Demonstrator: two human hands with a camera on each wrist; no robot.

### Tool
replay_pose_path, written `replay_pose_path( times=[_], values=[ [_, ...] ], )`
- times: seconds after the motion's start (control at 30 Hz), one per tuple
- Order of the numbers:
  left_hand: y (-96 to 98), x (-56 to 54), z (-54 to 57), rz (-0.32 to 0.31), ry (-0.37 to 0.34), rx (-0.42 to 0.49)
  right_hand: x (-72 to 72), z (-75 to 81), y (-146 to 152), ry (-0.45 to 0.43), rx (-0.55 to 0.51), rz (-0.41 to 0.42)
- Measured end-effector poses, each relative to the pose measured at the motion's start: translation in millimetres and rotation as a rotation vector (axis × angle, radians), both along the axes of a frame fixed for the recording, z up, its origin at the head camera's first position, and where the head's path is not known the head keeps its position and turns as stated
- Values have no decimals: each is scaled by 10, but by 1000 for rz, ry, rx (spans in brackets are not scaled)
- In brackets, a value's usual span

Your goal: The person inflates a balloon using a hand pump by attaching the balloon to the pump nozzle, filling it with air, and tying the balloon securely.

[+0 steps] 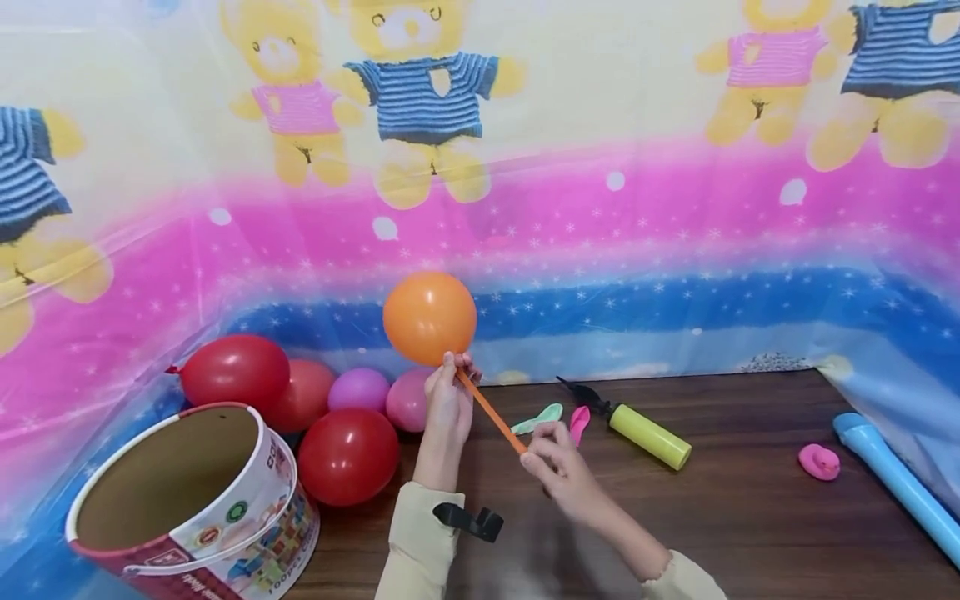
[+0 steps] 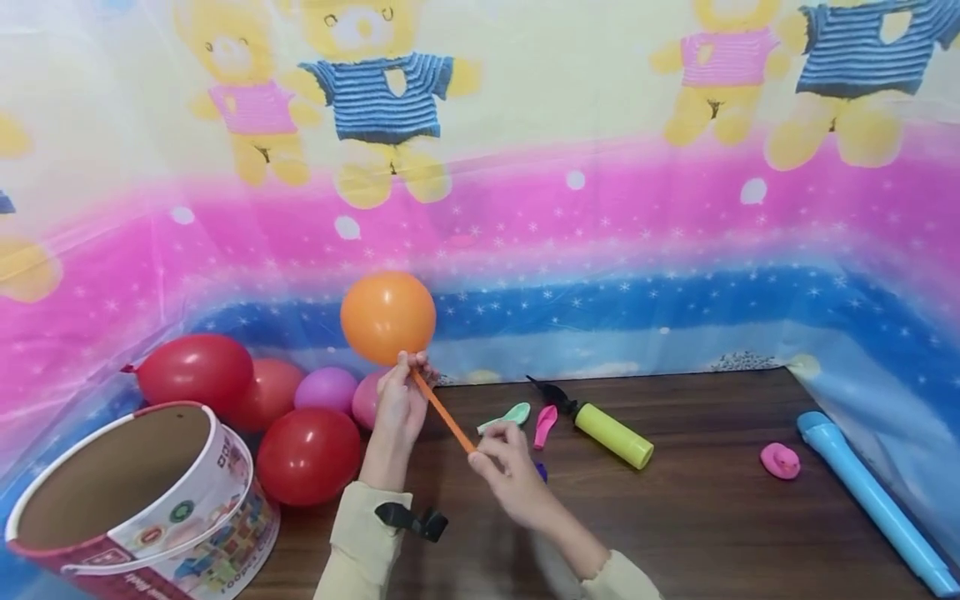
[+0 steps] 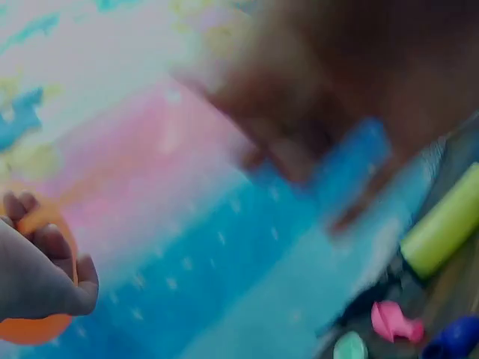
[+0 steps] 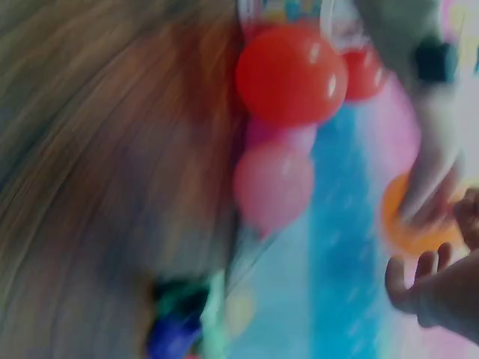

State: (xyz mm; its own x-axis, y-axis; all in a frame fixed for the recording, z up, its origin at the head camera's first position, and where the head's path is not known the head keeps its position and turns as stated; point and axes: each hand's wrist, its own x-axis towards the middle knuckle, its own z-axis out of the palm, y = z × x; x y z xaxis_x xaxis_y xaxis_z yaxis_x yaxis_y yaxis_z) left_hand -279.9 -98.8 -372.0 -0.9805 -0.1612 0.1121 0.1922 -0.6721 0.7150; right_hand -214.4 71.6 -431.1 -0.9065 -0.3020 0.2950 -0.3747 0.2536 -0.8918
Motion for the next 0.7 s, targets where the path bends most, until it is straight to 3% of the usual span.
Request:
replay_pose_path(
  times=[0.2,0.33,0.5,0.63,0.7],
  values=[
    [105,201,71,-42,52,-217,-646,-7,464,-218,-158,-105],
    [188,227,-22,-53,51,-328,-981,170,656,-219,-166,-133],
    [277,173,-231,-50,5,-448,-1146,507,750,-137,-142,-120],
    [352,76,-348,-73,-30,-508,-1105,796,632,-26,-82,-97],
    [391,44,-361,-95,-35,-590,-1053,913,532,49,-33,-81]
  ],
)
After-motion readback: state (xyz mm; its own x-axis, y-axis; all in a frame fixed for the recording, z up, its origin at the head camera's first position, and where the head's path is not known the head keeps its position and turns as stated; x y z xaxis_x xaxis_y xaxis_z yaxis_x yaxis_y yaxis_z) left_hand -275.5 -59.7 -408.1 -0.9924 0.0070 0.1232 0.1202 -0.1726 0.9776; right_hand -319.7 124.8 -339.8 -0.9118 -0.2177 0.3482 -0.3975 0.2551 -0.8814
